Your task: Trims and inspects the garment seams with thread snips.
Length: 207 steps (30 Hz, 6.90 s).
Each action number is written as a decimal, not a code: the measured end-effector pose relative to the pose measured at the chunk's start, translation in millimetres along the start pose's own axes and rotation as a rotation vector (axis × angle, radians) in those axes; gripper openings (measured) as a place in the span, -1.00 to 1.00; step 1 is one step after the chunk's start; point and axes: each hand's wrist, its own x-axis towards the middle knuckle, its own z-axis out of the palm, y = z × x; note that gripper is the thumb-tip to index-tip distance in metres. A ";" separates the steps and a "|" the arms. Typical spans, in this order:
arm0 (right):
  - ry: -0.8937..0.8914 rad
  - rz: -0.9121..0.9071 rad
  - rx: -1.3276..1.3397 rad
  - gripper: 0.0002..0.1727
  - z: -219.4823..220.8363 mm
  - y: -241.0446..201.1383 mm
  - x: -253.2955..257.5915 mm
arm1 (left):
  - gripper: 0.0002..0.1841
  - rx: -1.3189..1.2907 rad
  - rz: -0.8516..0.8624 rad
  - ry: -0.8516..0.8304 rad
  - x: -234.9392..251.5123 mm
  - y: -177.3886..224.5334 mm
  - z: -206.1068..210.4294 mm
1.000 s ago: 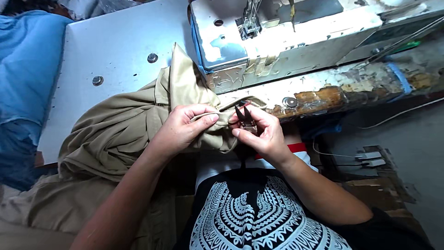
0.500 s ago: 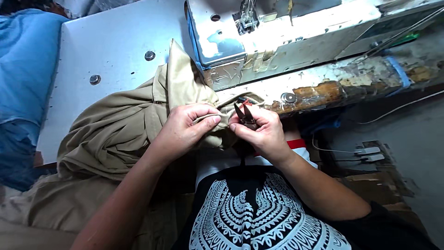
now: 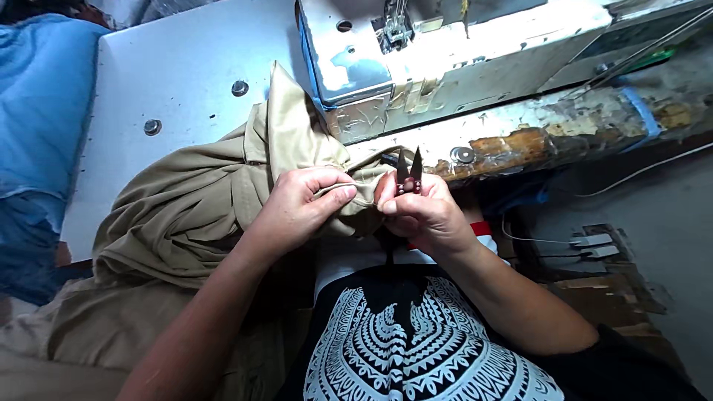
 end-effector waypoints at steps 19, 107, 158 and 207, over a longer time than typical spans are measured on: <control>-0.349 -0.648 -1.291 -0.86 -42.1 -4.2 6.1 | -0.68 0.003 -0.110 -0.134 2.3 -17.7 0.9; 0.145 -0.011 -0.631 -0.88 -64.0 -47.1 19.9 | -0.86 -0.085 -0.198 0.082 -6.0 -21.5 -81.0; -0.195 -0.784 -1.167 -0.78 -18.5 -2.8 34.4 | -0.78 -0.370 -0.261 -0.175 3.1 0.7 -35.3; 0.316 -0.624 -1.603 -0.70 -87.5 -23.0 -7.3 | -0.79 0.603 0.161 0.166 -16.7 -15.7 7.5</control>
